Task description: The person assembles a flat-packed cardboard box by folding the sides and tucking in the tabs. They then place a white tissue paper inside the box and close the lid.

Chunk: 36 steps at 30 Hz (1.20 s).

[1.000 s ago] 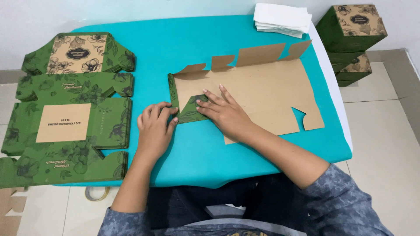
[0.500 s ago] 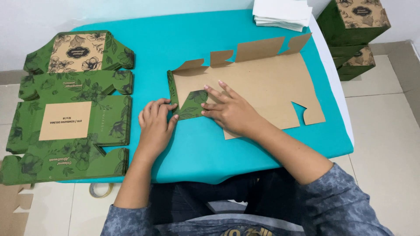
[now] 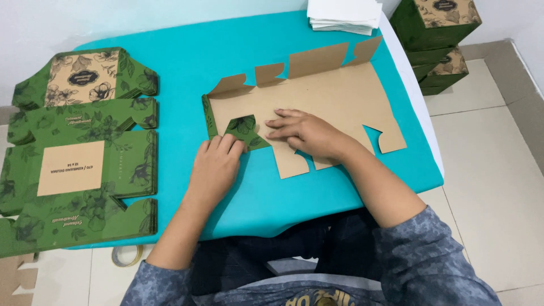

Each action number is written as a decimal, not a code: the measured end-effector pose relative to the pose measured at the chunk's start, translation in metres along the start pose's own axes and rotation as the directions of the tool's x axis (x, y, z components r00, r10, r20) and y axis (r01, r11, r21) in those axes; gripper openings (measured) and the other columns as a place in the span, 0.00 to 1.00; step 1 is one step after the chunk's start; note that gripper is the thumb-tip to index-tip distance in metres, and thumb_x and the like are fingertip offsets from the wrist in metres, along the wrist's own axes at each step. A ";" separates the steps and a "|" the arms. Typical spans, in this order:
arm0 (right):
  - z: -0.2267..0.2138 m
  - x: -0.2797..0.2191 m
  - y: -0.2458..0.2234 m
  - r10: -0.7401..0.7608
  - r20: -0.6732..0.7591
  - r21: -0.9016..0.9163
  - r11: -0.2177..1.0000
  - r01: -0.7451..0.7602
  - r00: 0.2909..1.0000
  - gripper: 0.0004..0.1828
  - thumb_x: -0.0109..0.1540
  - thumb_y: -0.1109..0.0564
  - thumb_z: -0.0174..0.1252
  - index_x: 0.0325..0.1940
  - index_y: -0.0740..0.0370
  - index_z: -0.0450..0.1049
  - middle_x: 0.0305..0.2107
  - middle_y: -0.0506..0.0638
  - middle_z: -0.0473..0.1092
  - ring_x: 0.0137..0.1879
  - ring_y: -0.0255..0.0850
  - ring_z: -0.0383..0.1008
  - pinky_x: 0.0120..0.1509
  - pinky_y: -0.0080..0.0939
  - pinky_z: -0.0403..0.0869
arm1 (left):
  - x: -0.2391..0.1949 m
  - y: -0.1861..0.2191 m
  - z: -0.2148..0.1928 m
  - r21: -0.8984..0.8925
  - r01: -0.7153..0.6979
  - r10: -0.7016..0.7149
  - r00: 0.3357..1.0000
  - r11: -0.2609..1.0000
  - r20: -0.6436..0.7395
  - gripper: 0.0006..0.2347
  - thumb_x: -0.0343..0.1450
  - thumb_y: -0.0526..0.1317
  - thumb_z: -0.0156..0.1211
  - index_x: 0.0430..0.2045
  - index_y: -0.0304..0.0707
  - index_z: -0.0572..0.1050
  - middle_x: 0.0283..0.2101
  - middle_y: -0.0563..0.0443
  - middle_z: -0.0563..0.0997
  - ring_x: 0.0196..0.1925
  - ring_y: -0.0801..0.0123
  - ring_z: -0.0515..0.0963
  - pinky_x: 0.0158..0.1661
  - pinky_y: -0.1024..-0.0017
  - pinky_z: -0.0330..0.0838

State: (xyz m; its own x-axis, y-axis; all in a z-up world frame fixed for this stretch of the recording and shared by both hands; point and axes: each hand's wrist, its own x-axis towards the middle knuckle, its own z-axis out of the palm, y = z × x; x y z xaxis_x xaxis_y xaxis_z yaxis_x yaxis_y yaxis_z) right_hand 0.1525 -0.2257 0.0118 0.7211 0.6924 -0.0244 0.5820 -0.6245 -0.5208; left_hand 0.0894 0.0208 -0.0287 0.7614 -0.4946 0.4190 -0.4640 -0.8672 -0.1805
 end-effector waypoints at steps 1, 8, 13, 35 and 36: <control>-0.004 -0.001 0.003 0.007 -0.005 0.001 1.000 -0.007 1.000 0.20 0.59 0.64 0.51 0.52 0.48 0.75 0.55 0.47 0.68 0.70 0.49 0.55 0.75 0.52 0.52 | 0.007 0.001 0.002 -0.002 -0.008 0.008 1.000 1.000 -0.001 0.05 0.64 0.38 0.56 0.29 0.49 0.68 0.34 0.59 0.66 0.38 0.69 0.71 0.41 0.70 0.65; -0.003 0.002 0.039 0.250 -0.323 0.088 0.968 -0.234 0.913 0.12 0.60 0.64 0.48 0.39 0.50 0.75 0.33 0.42 0.72 0.46 0.39 0.73 0.53 0.42 0.71 | 0.067 0.019 -0.042 -0.116 0.202 -0.085 0.773 0.972 0.629 0.26 0.62 0.61 0.50 0.39 0.36 0.72 0.43 0.41 0.76 0.50 0.54 0.74 0.51 0.59 0.61; -0.015 -0.002 0.032 0.364 -0.201 -0.045 0.924 -0.380 0.909 0.09 0.60 0.59 0.49 0.34 0.49 0.74 0.29 0.43 0.71 0.40 0.42 0.75 0.45 0.43 0.73 | 0.071 0.014 -0.046 -0.282 0.394 -0.112 0.732 0.875 0.672 0.24 0.59 0.61 0.60 0.29 0.36 0.73 0.37 0.43 0.74 0.45 0.52 0.74 0.42 0.59 0.70; -0.015 -0.003 0.008 0.264 -0.172 -0.138 0.947 -0.289 0.949 0.22 0.54 0.37 0.63 0.34 0.55 0.69 0.25 0.47 0.66 0.38 0.45 0.69 0.42 0.44 0.67 | 0.063 0.019 0.004 -0.365 0.401 -0.306 0.906 0.840 0.291 0.24 0.65 0.59 0.62 0.06 0.43 0.64 0.11 0.55 0.61 0.15 0.65 0.67 0.17 0.72 0.58; -0.012 -0.002 0.011 0.260 -0.173 -0.170 0.942 -0.289 0.950 0.23 0.54 0.36 0.63 0.35 0.55 0.69 0.26 0.47 0.66 0.38 0.44 0.69 0.43 0.44 0.66 | 0.062 0.019 0.005 -0.359 0.396 -0.301 0.908 0.845 0.293 0.24 0.65 0.59 0.62 0.06 0.43 0.65 0.11 0.54 0.61 0.15 0.64 0.67 0.17 0.71 0.58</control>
State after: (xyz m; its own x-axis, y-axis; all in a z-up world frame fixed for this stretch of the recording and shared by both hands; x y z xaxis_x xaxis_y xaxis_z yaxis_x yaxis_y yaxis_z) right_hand 0.1620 -0.2378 0.0167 0.9015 0.4326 -0.0114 0.4036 -0.8501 -0.3382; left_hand 0.1300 -0.0263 -0.0102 0.9633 -0.2042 0.1744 -0.2529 -0.9082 0.3335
